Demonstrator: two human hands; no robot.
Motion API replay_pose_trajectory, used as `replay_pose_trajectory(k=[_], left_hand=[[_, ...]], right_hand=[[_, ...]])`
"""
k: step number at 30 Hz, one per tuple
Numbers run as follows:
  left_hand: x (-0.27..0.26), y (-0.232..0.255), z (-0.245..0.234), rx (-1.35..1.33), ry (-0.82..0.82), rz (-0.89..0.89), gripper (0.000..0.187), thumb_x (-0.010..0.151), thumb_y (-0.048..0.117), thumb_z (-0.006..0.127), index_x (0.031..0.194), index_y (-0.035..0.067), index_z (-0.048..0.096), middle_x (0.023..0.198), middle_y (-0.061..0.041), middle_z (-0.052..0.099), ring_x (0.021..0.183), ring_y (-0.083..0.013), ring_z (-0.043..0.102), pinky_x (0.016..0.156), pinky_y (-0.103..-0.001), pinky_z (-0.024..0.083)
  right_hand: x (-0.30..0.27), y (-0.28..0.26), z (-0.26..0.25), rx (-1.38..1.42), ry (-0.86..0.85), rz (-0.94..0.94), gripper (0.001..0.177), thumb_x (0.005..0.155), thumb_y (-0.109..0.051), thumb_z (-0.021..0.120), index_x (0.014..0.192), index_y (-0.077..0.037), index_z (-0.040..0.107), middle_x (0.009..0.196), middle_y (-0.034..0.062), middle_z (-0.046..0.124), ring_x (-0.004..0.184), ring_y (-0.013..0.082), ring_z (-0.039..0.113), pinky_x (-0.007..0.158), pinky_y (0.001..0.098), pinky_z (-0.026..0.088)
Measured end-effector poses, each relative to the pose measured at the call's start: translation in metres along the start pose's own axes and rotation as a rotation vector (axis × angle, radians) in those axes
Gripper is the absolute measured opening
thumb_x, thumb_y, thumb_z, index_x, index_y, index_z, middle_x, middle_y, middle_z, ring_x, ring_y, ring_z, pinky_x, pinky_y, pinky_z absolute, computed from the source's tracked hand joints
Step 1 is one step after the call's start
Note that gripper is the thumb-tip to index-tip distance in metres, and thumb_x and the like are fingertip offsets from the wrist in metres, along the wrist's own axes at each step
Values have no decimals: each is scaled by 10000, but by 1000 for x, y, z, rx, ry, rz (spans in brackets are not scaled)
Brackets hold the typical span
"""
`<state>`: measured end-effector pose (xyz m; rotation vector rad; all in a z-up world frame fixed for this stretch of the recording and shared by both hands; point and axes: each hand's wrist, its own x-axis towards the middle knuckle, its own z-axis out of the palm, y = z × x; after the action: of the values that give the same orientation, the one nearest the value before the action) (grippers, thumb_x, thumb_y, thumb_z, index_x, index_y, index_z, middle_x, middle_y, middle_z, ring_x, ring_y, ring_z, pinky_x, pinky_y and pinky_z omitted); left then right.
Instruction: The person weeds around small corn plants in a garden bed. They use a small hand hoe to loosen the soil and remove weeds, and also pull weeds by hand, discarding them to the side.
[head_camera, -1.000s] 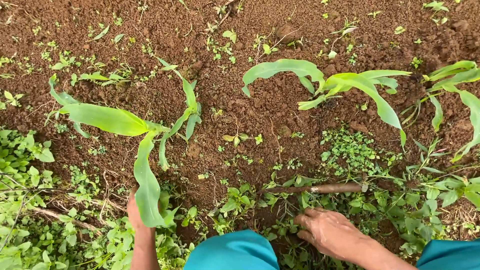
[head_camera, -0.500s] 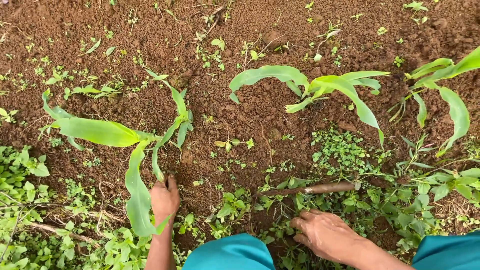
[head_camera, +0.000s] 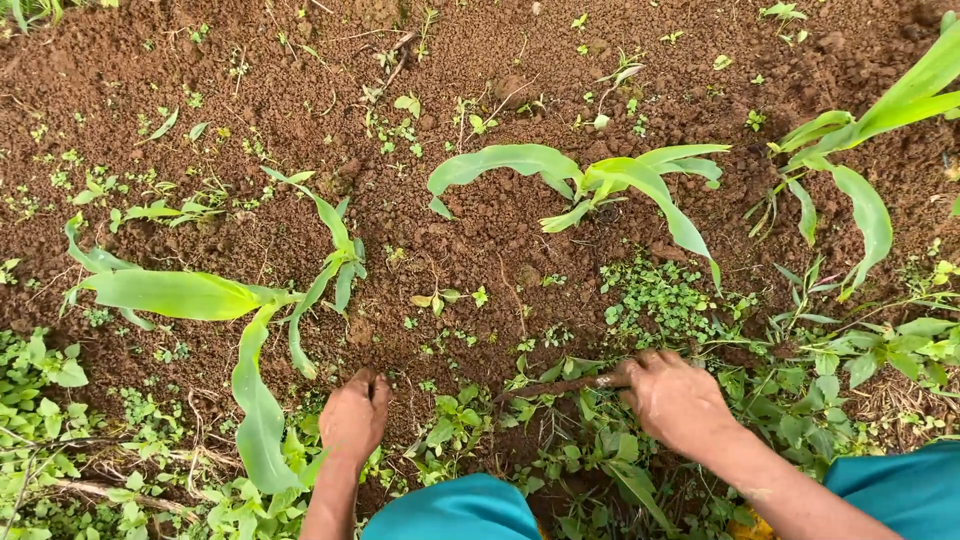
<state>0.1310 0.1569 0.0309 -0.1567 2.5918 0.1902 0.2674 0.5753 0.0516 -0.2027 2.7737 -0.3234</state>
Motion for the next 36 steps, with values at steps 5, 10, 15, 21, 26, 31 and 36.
replay_pose_trajectory(k=[5, 10, 15, 21, 26, 31, 36], left_hand=[[7, 47, -30, 96, 133, 208, 577, 943, 705, 475, 1197, 190, 534, 779, 28, 611, 484, -93, 509, 382, -260, 465], [31, 72, -35, 179, 191, 363, 389, 1054, 483, 394, 1118, 123, 529, 750, -19, 608, 462, -122, 520, 338, -261, 492], [17, 79, -54, 24, -6, 368, 253, 1109, 168, 435, 1260, 95, 624, 701, -70, 681, 413, -106, 568, 319, -222, 510], [-5, 109, -61, 178, -36, 238, 459, 1053, 474, 430, 1381, 206, 606, 485, 63, 541, 341, -62, 386, 303, -226, 290], [28, 134, -53, 171, 279, 442, 327, 1058, 370, 463, 1243, 114, 546, 1014, -58, 634, 629, -156, 631, 404, -272, 562], [-6, 158, -52, 233, -76, 565, 176, 1050, 236, 502, 1138, 219, 653, 794, 2, 660, 475, -88, 514, 386, -216, 455], [-10, 180, -60, 500, 21, 390, 811, 930, 807, 285, 1332, 140, 509, 1004, -67, 666, 581, -145, 624, 380, -280, 489]], right_hand=[[16, -10, -35, 308, -613, 601, 514, 1077, -298, 143, 1585, -351, 205, 1729, -59, 45, 1623, 197, -26, 1345, 435, -58], [12, 4, 22, 187, -475, 508, 506, 1075, -239, 154, 1565, -280, 272, 1689, 65, 152, 1589, 300, 113, 1325, 518, 50], [11, 15, 38, -12, -389, 358, 525, 1069, -51, 274, 1562, -230, 285, 1633, 175, 249, 1527, 387, 237, 1271, 600, 209], [1, 13, 37, 65, -611, 334, 618, 1026, 61, 185, 1595, -178, 203, 1666, 141, 187, 1564, 347, 173, 1333, 535, 55], [0, 18, 49, 99, -598, 335, 616, 1049, 14, 255, 1600, -258, 221, 1651, 75, 252, 1552, 304, 214, 1322, 521, 90], [-8, 24, 39, 211, -674, 304, 380, 1016, -56, 378, 1364, -207, 392, 1242, 6, 409, 1154, 180, 363, 1019, 359, 297], [-9, 24, 29, 209, -710, 243, 392, 984, -37, 335, 1320, -143, 510, 924, -34, 588, 835, 129, 580, 826, 273, 567]])
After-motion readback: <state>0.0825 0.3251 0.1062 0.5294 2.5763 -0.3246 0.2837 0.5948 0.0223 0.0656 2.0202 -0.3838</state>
